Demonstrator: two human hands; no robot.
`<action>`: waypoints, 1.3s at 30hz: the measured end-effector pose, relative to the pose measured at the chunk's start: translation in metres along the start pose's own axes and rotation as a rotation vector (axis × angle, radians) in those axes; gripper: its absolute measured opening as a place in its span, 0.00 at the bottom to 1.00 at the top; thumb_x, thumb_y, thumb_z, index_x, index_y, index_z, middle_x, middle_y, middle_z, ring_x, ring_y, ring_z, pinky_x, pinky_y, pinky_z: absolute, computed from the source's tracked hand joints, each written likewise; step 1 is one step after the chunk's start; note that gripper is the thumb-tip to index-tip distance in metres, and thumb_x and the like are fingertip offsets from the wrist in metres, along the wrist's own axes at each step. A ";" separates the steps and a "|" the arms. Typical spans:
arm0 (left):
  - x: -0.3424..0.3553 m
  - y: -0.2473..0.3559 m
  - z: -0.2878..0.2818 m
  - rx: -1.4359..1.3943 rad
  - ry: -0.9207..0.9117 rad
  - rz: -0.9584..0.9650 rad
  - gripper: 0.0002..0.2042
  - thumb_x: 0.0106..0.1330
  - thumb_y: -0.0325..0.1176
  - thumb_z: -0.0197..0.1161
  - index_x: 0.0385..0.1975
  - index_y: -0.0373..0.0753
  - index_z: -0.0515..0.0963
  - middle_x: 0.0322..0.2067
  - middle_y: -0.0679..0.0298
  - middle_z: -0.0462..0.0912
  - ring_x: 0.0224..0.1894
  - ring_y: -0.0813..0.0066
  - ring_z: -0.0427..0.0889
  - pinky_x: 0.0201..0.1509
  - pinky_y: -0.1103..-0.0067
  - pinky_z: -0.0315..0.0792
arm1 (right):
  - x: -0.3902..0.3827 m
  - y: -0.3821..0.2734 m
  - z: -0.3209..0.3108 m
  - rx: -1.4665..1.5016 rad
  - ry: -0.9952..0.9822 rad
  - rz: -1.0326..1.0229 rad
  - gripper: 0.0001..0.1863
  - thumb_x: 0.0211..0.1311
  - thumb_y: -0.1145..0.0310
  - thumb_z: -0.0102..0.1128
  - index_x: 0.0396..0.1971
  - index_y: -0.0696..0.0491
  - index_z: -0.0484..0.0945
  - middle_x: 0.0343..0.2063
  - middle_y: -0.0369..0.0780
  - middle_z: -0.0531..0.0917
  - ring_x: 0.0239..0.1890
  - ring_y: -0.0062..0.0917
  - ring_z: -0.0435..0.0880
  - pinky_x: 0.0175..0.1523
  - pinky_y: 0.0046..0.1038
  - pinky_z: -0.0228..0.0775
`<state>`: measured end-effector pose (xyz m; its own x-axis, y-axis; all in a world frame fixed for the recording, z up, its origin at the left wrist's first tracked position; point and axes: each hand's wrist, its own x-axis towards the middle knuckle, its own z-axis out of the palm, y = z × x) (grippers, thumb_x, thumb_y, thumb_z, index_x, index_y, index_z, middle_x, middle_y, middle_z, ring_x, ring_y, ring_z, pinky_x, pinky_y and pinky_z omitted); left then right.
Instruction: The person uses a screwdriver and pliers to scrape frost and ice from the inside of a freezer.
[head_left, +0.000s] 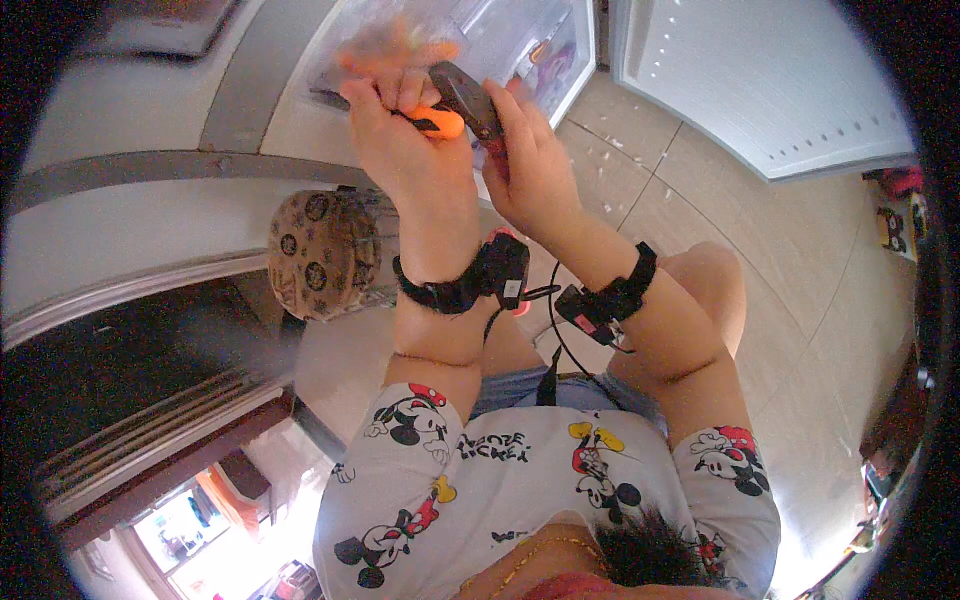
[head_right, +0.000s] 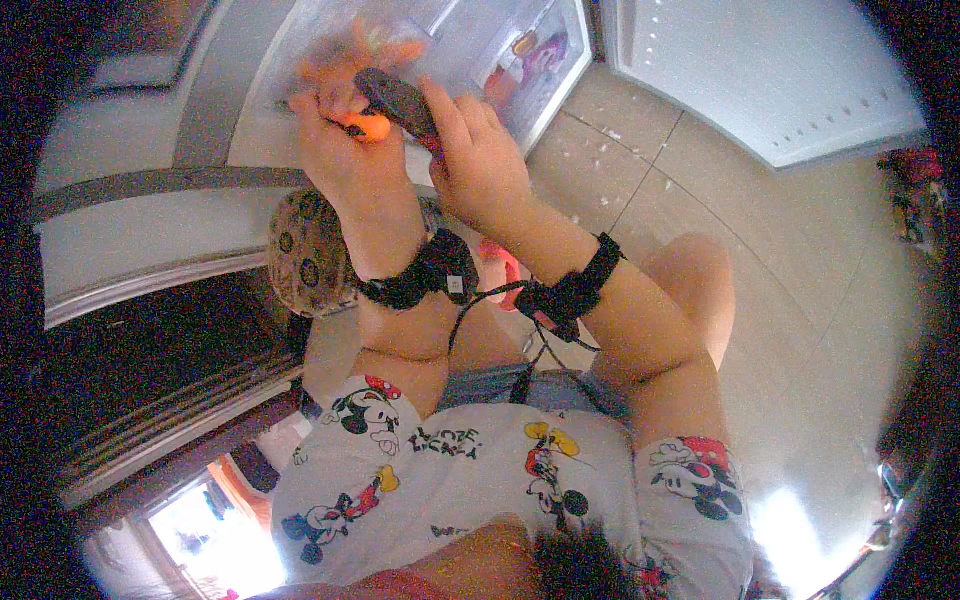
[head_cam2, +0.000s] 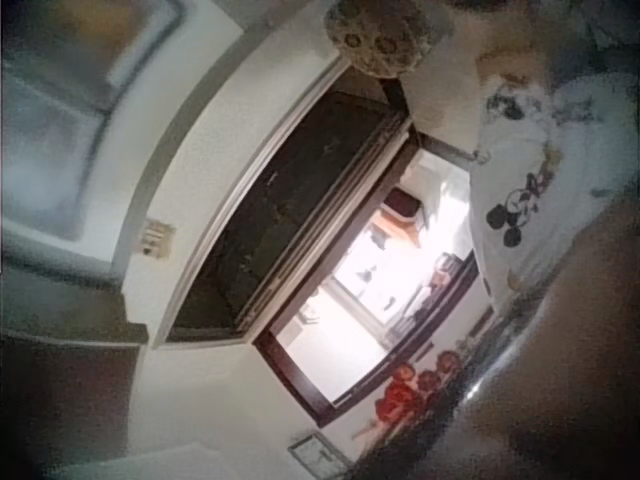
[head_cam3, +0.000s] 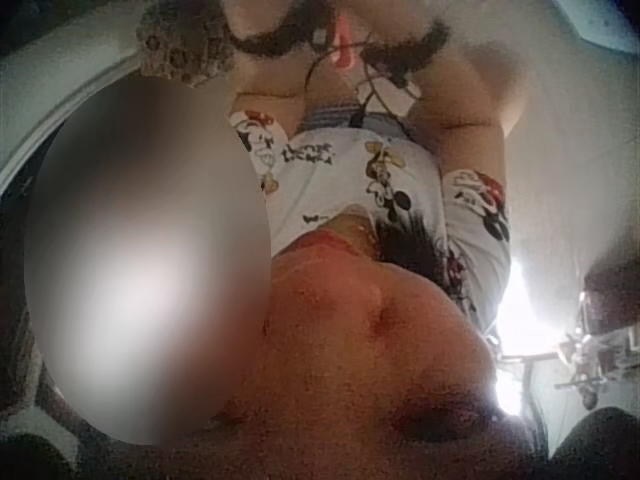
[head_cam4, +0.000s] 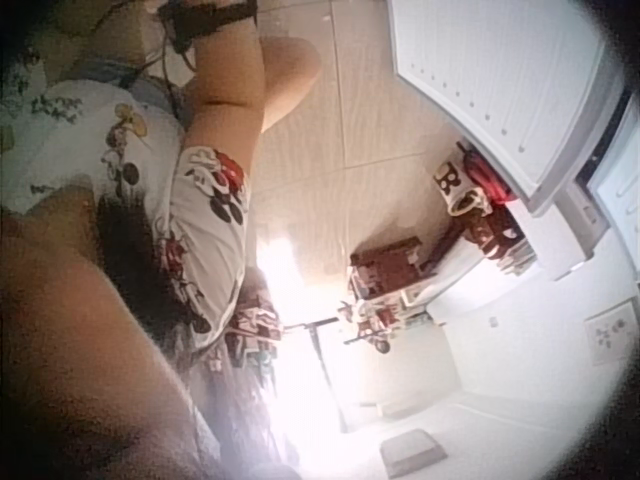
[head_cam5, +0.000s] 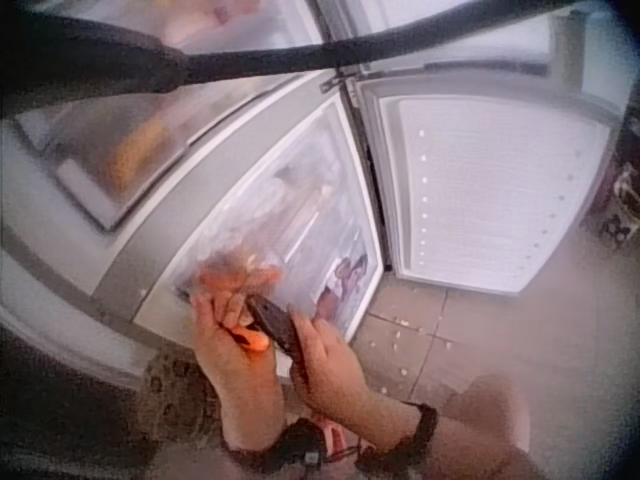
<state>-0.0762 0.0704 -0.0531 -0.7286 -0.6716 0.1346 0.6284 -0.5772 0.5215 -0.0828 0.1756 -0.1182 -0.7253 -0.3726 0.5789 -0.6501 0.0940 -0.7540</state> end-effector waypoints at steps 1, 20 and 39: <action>0.000 0.001 0.000 -0.008 0.011 -0.023 0.08 0.69 0.38 0.47 0.32 0.41 0.67 0.19 0.73 0.62 0.20 0.85 0.64 0.25 0.87 0.64 | -0.004 0.001 0.001 0.015 0.003 0.021 0.39 0.41 0.79 0.56 0.60 0.55 0.55 0.39 0.51 0.71 0.44 0.49 0.71 0.49 0.42 0.66; -0.057 -0.019 0.024 0.077 -0.026 -0.157 0.14 0.70 0.44 0.48 0.25 0.45 0.59 0.19 0.72 0.58 0.20 0.80 0.58 0.25 0.81 0.58 | -0.003 0.004 -0.021 0.178 0.084 0.122 0.38 0.47 0.74 0.60 0.60 0.56 0.55 0.46 0.56 0.70 0.47 0.53 0.70 0.51 0.42 0.66; -0.031 -0.014 0.013 0.008 -0.021 -0.232 0.07 0.66 0.36 0.48 0.32 0.41 0.68 0.21 0.70 0.61 0.22 0.80 0.62 0.28 0.81 0.61 | 0.002 0.044 -0.056 0.045 0.281 0.230 0.31 0.55 0.76 0.55 0.59 0.58 0.55 0.28 0.36 0.70 0.27 0.19 0.70 0.33 0.21 0.66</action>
<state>-0.0660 0.1055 -0.0542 -0.8588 -0.5115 0.0283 0.4415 -0.7110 0.5473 -0.1260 0.2309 -0.1331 -0.8894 -0.0773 0.4505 -0.4566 0.1031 -0.8837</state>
